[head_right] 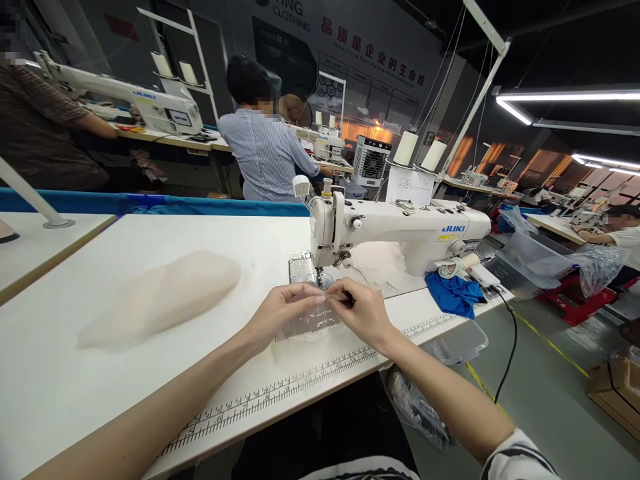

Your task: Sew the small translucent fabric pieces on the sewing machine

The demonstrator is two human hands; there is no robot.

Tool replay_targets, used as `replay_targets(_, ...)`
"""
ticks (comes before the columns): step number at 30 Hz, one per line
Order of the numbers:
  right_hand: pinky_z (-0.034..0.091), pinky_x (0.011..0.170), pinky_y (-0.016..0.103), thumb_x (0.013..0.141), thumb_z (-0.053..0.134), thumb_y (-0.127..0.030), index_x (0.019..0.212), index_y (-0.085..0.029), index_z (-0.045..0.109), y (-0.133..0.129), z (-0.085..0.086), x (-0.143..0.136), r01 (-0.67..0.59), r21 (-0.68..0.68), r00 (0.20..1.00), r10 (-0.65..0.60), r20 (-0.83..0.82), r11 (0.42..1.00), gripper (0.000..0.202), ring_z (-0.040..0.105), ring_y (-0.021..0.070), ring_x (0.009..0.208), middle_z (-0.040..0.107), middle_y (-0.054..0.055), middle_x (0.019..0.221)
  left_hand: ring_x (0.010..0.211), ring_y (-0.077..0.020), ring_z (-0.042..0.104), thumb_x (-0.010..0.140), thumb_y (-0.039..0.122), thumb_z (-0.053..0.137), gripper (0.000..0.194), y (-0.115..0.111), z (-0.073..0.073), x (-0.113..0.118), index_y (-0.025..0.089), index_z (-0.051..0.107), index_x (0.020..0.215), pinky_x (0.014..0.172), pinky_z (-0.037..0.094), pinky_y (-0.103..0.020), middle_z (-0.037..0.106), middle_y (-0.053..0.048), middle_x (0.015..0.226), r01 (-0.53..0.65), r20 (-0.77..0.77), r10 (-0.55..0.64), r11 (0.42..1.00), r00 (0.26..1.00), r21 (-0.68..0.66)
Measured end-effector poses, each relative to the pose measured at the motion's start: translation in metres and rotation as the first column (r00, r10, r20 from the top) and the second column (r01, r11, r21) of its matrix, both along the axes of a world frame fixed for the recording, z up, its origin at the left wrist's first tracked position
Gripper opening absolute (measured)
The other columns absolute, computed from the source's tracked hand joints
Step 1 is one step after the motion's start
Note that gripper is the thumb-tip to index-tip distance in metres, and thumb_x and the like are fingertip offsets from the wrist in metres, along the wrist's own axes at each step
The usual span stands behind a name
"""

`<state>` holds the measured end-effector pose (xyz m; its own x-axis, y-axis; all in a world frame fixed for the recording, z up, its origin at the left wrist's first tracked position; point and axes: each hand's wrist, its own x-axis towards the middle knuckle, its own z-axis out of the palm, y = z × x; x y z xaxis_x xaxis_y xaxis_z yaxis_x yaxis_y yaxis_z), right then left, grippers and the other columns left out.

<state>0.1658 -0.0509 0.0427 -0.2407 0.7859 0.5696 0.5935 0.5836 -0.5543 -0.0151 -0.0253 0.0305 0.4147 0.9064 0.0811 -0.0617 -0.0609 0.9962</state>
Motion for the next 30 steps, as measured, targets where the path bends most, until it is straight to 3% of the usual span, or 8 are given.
replay_targets(14, 0.035, 0.054, 0.024, 0.084, 0.059, -0.035, 0.080, -0.019, 0.066, -0.0026, 0.0046, -0.0008, 0.019, -0.025, 1.000, -0.020, -0.021, 1.000, 0.017, 0.043, 0.0103, 0.052, 0.052, -0.002, 0.056, 0.060, -0.0103, 0.047, 0.067, 0.043, 0.073, 0.028, 0.0009, -0.0006, 0.0019, 0.018, 0.075, 0.080, 0.058, 0.040, -0.024, 0.067, -0.004, 0.081, -0.038, 0.029, 0.037, 0.999, 0.999, 0.016)
replay_targets(23, 0.030, 0.043, 0.021, 0.085, 0.056, -0.045, 0.079, -0.018, 0.057, 0.0038, 0.0058, -0.0010, -0.027, -0.262, 0.950, -0.057, -0.306, 0.965, 0.027, 0.036, 0.0084, 0.047, 0.038, -0.006, 0.055, 0.061, -0.0106, 0.047, 0.066, 0.045, 0.074, 0.029, 0.0030, -0.0029, 0.0029, 0.018, 0.074, 0.077, 0.057, 0.040, -0.024, 0.063, -0.002, 0.075, -0.038, 0.043, 0.038, 0.999, 0.998, 0.007)
replay_targets(30, 0.034, 0.047, 0.022, 0.082, 0.060, -0.046, 0.079, -0.019, 0.058, 0.0026, 0.0039, -0.0039, -0.047, -0.285, 0.917, -0.071, -0.392, 0.957, 0.027, 0.038, 0.0092, 0.051, 0.040, -0.005, 0.059, 0.062, -0.0108, 0.050, 0.067, 0.044, 0.074, 0.028, 0.0013, 0.0009, 0.0004, 0.017, 0.071, 0.074, 0.056, 0.042, -0.023, 0.063, -0.002, 0.074, -0.018, 0.049, 0.018, 1.000, 0.999, -0.013)
